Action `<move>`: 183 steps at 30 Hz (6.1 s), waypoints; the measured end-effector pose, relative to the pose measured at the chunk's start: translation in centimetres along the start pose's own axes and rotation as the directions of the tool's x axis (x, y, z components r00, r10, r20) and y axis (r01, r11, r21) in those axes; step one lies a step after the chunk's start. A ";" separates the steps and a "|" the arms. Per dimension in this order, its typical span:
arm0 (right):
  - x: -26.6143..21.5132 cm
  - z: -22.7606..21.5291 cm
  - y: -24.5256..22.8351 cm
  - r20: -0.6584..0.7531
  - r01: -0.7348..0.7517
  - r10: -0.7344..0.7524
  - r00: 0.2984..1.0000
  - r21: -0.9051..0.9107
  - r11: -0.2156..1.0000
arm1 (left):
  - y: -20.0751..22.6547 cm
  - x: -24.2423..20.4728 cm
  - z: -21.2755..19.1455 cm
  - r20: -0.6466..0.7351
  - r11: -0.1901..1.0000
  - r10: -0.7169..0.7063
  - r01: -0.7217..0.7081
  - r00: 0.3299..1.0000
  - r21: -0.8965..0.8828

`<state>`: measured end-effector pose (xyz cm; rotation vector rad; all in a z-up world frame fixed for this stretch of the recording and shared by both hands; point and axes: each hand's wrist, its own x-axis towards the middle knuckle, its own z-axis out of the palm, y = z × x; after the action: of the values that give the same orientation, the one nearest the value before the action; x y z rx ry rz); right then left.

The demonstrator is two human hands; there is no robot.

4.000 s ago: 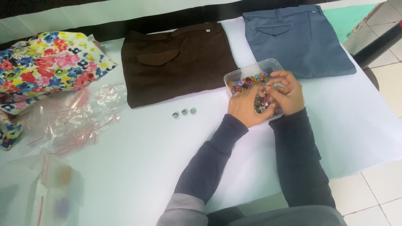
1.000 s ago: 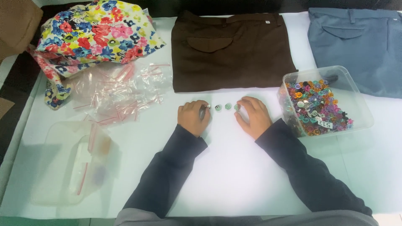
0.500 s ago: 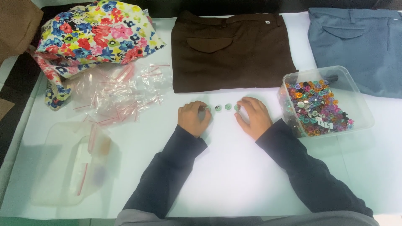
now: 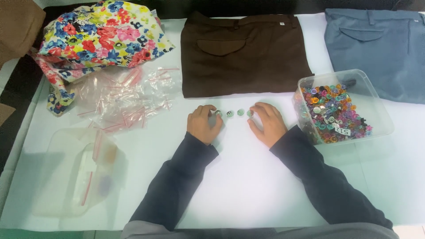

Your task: Selecting specific green buttons from a container of mixed buttons and lining them up on a table.

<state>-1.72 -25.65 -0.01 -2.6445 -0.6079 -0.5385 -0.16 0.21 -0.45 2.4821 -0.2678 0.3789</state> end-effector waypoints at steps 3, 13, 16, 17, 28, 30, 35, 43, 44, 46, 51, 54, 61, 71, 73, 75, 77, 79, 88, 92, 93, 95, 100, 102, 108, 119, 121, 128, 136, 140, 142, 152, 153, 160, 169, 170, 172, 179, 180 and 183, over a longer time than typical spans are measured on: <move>-0.1 -0.3 -0.4 0.000 -0.032 0.032 0.999 0.060 0.998 | 0.1 -0.1 0.0 -0.037 0.998 -0.028 0.026 0.999 -0.060; -1.6 -3.2 -3.2 -0.191 -0.063 0.091 0.977 0.145 0.987 | 4.7 -2.2 1.1 -0.354 0.932 0.310 -0.356 0.882 -0.069; -2.4 -4.3 -3.7 -0.403 0.106 -0.090 0.911 0.017 0.994 | 8.2 -3.8 2.2 -0.367 0.863 0.432 -0.496 0.824 -0.095; -2.6 -4.6 -3.6 -0.513 0.122 -0.174 0.841 -0.134 0.983 | 9.3 -4.1 2.9 -0.375 0.831 0.457 -0.537 0.807 -0.143; -1.9 -11.8 4.1 -0.656 -0.227 -0.035 0.754 -0.310 0.923 | 20.9 0.1 8.6 -0.469 0.553 0.558 -0.728 0.685 -0.406; -2.9 -12.0 6.1 -0.487 -0.421 0.274 0.829 -0.221 0.880 | 21.6 1.9 11.0 -0.467 0.497 0.616 -0.773 0.634 -0.394; -4.6 -11.2 13.2 -0.019 -0.648 0.651 0.759 -0.131 0.750 | 22.0 3.7 10.3 -0.360 0.645 0.663 -0.745 0.656 -0.171; -4.9 -10.6 15.7 0.207 -0.651 0.650 0.731 -0.071 0.755 | 24.7 4.8 12.3 0.159 0.899 0.436 -0.437 0.886 -0.031; -4.5 -11.6 14.9 0.229 -0.694 0.677 0.700 -0.009 0.720 | 25.6 4.5 11.4 0.191 0.912 0.393 -0.408 0.899 0.046; -4.0 -13.0 14.2 0.252 -0.735 0.703 0.664 0.050 0.676 | 27.4 4.4 10.2 0.222 0.916 0.350 -0.382 0.910 0.120; -3.4 -16.5 12.2 0.333 -0.827 0.759 0.559 0.160 0.539 | 26.4 5.8 13.0 0.458 0.933 0.216 -0.320 0.862 0.162; -3.5 -16.5 12.5 0.352 -0.831 0.756 0.551 0.158 0.533 | 27.0 5.5 11.2 0.471 0.932 0.226 -0.329 0.853 0.150; -2.8 -18.1 11.0 0.411 -0.772 0.654 0.635 0.307 0.557 | 26.5 6.1 12.6 0.536 0.947 0.199 -0.302 0.820 0.111; -3.9 -17.2 11.9 0.363 -0.677 0.593 0.718 0.563 0.475 | 26.9 6.0 11.8 0.507 0.939 0.219 -0.321 0.834 0.122; -3.5 -17.7 11.2 0.370 -0.674 0.595 0.713 0.594 0.439 | 27.0 5.9 11.5 0.507 0.936 0.218 -0.326 0.834 0.134; -2.9 -18.3 10.5 0.376 -0.638 0.592 0.713 0.698 0.326 | 27.1 5.9 11.3 0.505 0.936 0.224 -0.328 0.833 0.125; -3.2 -18.1 10.8 0.363 -0.613 0.584 0.726 0.727 0.310 | 27.0 5.9 11.6 0.502 0.936 0.228 -0.329 0.834 0.122; -3.5 -17.4 11.6 0.353 -0.590 0.577 0.737 0.753 0.293 | 26.8 5.6 11.9 0.501 0.937 0.230 -0.328 0.834 0.117; -3.6 -16.5 13.7 0.302 -0.556 0.583 0.754 0.766 0.323 | 27.1 5.3 12.1 0.395 0.943 0.251 -0.316 0.883 0.105; -3.8 -16.3 13.9 0.308 -0.553 0.549 0.777 0.750 0.362 | 26.9 5.3 12.8 0.335 0.940 0.277 -0.327 0.901 0.101; -3.7 -16.3 13.8 0.303 -0.543 0.531 0.791 0.747 0.384 | 26.9 5.4 12.8 0.331 0.938 0.284 -0.332 0.900 0.098; -3.4 -17.2 12.6 0.299 -0.535 0.521 0.800 0.747 0.394 | 26.8 5.2 13.2 0.318 0.939 0.283 -0.329 0.905 0.101; -3.2 -17.6 12.1 0.290 -0.506 0.482 0.827 0.757 0.413 | 26.5 5.0 13.6 0.294 0.943 0.278 -0.318 0.915 0.099; -3.4 -17.3 12.9 0.279 -0.498 0.478 0.833 0.756 0.426 | 26.7 5.0 13.2 0.290 0.943 0.280 -0.319 0.915 0.095; -3.7 -16.4 14.3 0.222 -0.513 0.528 0.819 0.695 0.504 | 27.2 5.1 12.0 0.259 0.969 0.235 -0.245 0.937 0.005; -3.8 -16.5 13.8 0.213 -0.520 0.508 0.835 0.606 0.602 | 26.5 5.3 13.7 0.175 0.964 0.262 -0.264 0.949 -0.010; -3.3 -17.2 12.3 0.193 -0.517 0.511 0.838 0.583 0.627 | 26.5 5.1 13.8 0.180 0.966 0.256 -0.258 0.950 -0.011; -3.1 -15.1 12.8 0.075 -0.459 0.499 0.864 0.525 0.717 | 26.3 4.8 13.4 0.085 0.965 0.233 -0.220 0.969 -0.143; -2.0 -15.3 7.7 -0.042 -0.342 0.489 0.871 0.663 0.666 | 24.5 3.4 12.3 -0.224 0.757 0.187 -0.286 0.956 -0.588; -1.2 -14.8 4.2 -0.244 -0.163 0.363 0.899 0.582 0.796 | 23.0 2.7 12.6 -0.442 0.671 0.100 -0.388 0.892 -0.631; -1.0 -14.3 3.0 -0.342 -0.071 0.260 0.903 0.478 0.875 | 22.4 2.6 11.9 -0.524 0.631 0.088 -0.454 0.847 -0.629; -1.8 -9.5 -3.3 -0.655 0.132 -0.058 0.754 0.064 0.989 | 15.3 0.2 9.9 -0.631 0.685 0.248 -0.594 0.735 -0.422; -1.8 -9.2 -3.9 -0.649 0.123 -0.018 0.761 0.117 0.985 | 14.2 -0.1 9.4 -0.581 0.705 0.318 -0.597 0.749 -0.383; -2.5 -4.8 -3.0 -0.416 -0.008 0.225 0.881 0.464 0.886 | 9.5 -0.4 5.4 -0.351 0.859 0.436 -0.499 0.829 -0.112; -1.0 -3.5 -1.1 -0.009 -0.402 0.472 0.881 0.509 0.761 | 6.1 -0.1 6.4 -0.184 0.964 0.264 -0.250 0.947 0.093; -0.7 -3.5 -1.1 0.011 -0.427 0.481 0.876 0.480 0.766 | 6.2 -0.1 6.4 -0.166 0.967 0.248 -0.234 0.954 0.101; -0.4 -3.4 -0.9 0.032 -0.451 0.491 0.871 0.450 0.771 | 6.3 -0.1 6.3 -0.148 0.970 0.231 -0.217 0.962 0.109; 0.5 -1.7 1.1 -0.026 -0.404 0.442 0.897 0.361 0.841 | 6.4 0.2 6.3 -0.079 0.971 0.218 -0.207 0.973 0.123; 0.4 -1.4 1.3 -0.041 -0.388 0.422 0.905 0.321 0.864 | 6.4 0.2 6.3 -0.077 0.971 0.218 -0.208 0.973 0.120; 0.6 -2.4 0.5 -0.029 -0.387 0.412 0.911 0.291 0.875 | 6.3 0.3 6.3 -0.061 0.969 0.220 -0.211 0.974 0.128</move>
<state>-1.65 -26.94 2.11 -2.3645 -0.0856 -0.4073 -0.35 -8.61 -1.78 2.5575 -0.4997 0.5932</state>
